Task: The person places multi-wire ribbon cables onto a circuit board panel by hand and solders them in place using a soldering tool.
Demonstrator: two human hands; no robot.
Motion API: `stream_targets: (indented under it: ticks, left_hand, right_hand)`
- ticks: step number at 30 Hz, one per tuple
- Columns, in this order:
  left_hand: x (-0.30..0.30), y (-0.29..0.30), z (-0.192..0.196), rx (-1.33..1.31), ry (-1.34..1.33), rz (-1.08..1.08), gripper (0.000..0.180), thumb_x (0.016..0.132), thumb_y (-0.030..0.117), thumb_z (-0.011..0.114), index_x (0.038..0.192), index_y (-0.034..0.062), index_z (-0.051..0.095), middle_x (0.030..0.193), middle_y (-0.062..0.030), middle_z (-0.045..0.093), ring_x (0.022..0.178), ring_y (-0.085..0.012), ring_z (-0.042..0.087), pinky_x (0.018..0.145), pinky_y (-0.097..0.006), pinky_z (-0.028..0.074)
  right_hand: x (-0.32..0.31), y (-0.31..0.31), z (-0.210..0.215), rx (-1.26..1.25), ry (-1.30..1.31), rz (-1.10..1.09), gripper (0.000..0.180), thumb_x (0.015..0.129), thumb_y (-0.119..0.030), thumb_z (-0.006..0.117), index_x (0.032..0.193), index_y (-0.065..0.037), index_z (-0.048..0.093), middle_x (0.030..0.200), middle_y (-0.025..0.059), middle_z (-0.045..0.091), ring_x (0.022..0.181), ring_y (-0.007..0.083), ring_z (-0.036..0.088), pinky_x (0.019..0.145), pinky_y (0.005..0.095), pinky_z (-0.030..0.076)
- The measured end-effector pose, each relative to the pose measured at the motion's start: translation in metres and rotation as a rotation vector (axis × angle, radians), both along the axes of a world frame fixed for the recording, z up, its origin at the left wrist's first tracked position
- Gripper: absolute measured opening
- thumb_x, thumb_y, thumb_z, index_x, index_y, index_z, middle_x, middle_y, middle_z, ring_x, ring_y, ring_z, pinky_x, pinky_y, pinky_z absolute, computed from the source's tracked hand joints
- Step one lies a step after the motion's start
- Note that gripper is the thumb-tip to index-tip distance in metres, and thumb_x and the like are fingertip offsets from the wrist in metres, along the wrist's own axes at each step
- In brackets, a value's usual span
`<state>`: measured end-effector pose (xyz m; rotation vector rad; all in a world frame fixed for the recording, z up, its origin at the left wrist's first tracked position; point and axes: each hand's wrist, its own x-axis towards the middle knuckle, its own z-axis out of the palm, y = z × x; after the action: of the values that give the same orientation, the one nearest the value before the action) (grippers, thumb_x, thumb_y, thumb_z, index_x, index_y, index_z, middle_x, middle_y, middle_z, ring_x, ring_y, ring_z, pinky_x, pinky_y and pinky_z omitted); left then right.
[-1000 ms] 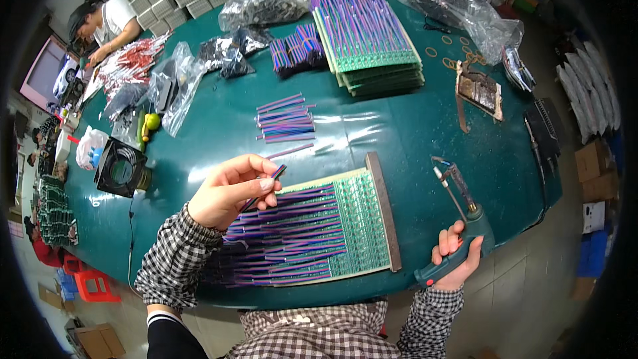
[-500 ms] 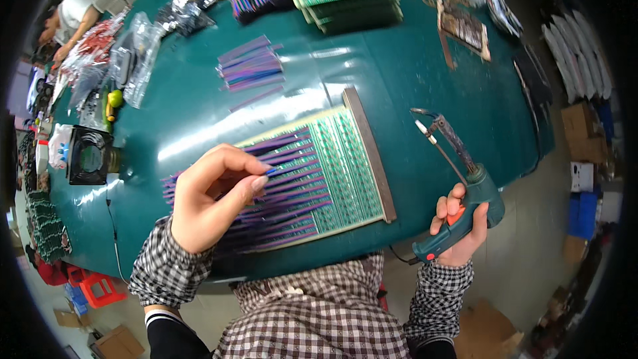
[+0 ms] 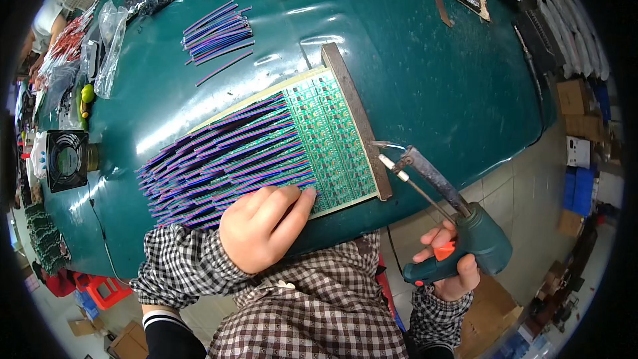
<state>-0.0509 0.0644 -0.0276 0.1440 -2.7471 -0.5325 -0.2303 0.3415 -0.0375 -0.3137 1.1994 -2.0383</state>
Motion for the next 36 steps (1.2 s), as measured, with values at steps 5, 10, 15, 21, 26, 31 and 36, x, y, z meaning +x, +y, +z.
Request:
stream_targets:
  ticks: [5,10,15,21,26,31,36]
  left_hand:
    - [-0.002,0.002,-0.006,-0.085,0.031,0.034,0.042,0.072,0.011,0.065,0.111,-0.0029,0.072,0.101,-0.0089,0.064,0.081,-0.0189,0.065,0.065,-0.029,0.054]
    - [-0.004,0.003,-0.010,-0.097,0.074,0.045,0.042,0.070,0.010,0.066,0.109,-0.0035,0.073,0.100,-0.0095,0.065,0.081,-0.0191,0.065,0.063,-0.028,0.054]
    - [-0.002,0.002,-0.009,-0.085,0.068,0.047,0.042,0.069,0.010,0.067,0.109,-0.0043,0.072,0.100,-0.0097,0.065,0.080,-0.0193,0.065,0.064,-0.028,0.054]
    - [-0.005,0.000,-0.008,-0.070,0.050,0.012,0.042,0.070,0.010,0.067,0.109,-0.0043,0.072,0.101,-0.0102,0.065,0.080,-0.0194,0.064,0.062,-0.028,0.053]
    - [-0.003,-0.002,-0.014,-0.128,0.117,0.016,0.038,0.069,0.014,0.064,0.103,-0.0039,0.069,0.097,-0.0082,0.062,0.078,-0.0154,0.060,0.061,-0.025,0.048]
    - [-0.005,-0.002,-0.015,-0.105,0.125,0.015,0.038,0.069,0.014,0.064,0.103,-0.0036,0.069,0.097,-0.0077,0.062,0.078,-0.0150,0.059,0.061,-0.025,0.047]
    - [-0.004,-0.002,-0.008,-0.037,0.064,0.013,0.043,0.069,0.009,0.068,0.109,-0.0052,0.072,0.101,-0.0105,0.064,0.080,-0.0200,0.064,0.062,-0.029,0.053]
  right_hand:
    - [0.015,0.007,0.014,0.164,0.093,0.008,0.075,0.093,-0.038,0.073,0.137,0.016,0.046,0.108,0.0201,0.065,0.107,0.0339,0.065,0.078,0.0422,0.066]
    - [0.028,0.010,0.026,0.404,0.245,0.086,0.070,0.086,-0.041,0.082,0.127,0.010,0.055,0.102,0.0187,0.067,0.088,0.0265,0.070,0.080,0.0398,0.061]
    - [0.035,-0.003,0.029,0.481,0.358,0.140,0.074,0.078,-0.041,0.091,0.121,0.010,0.057,0.086,0.0172,0.072,0.081,0.0259,0.072,0.075,0.0433,0.063]
    - [0.038,-0.018,0.042,0.659,0.472,0.174,0.055,0.081,-0.051,0.085,0.093,0.001,0.073,0.079,0.0075,0.074,0.077,0.0203,0.071,0.072,0.0349,0.057]
    - [0.042,-0.024,0.046,0.725,0.506,0.173,0.053,0.080,-0.057,0.083,0.083,-0.004,0.076,0.077,0.0046,0.074,0.075,0.0207,0.069,0.075,0.0367,0.055]
    - [0.042,-0.010,0.042,0.798,0.623,0.237,0.052,0.079,-0.055,0.084,0.091,-0.005,0.079,0.096,0.0104,0.075,0.081,0.0271,0.070,0.080,0.0402,0.056]
    - [0.047,-0.001,0.036,0.837,0.670,0.220,0.055,0.078,-0.055,0.086,0.098,-0.005,0.078,0.105,0.0134,0.074,0.085,0.0299,0.070,0.083,0.0430,0.056]
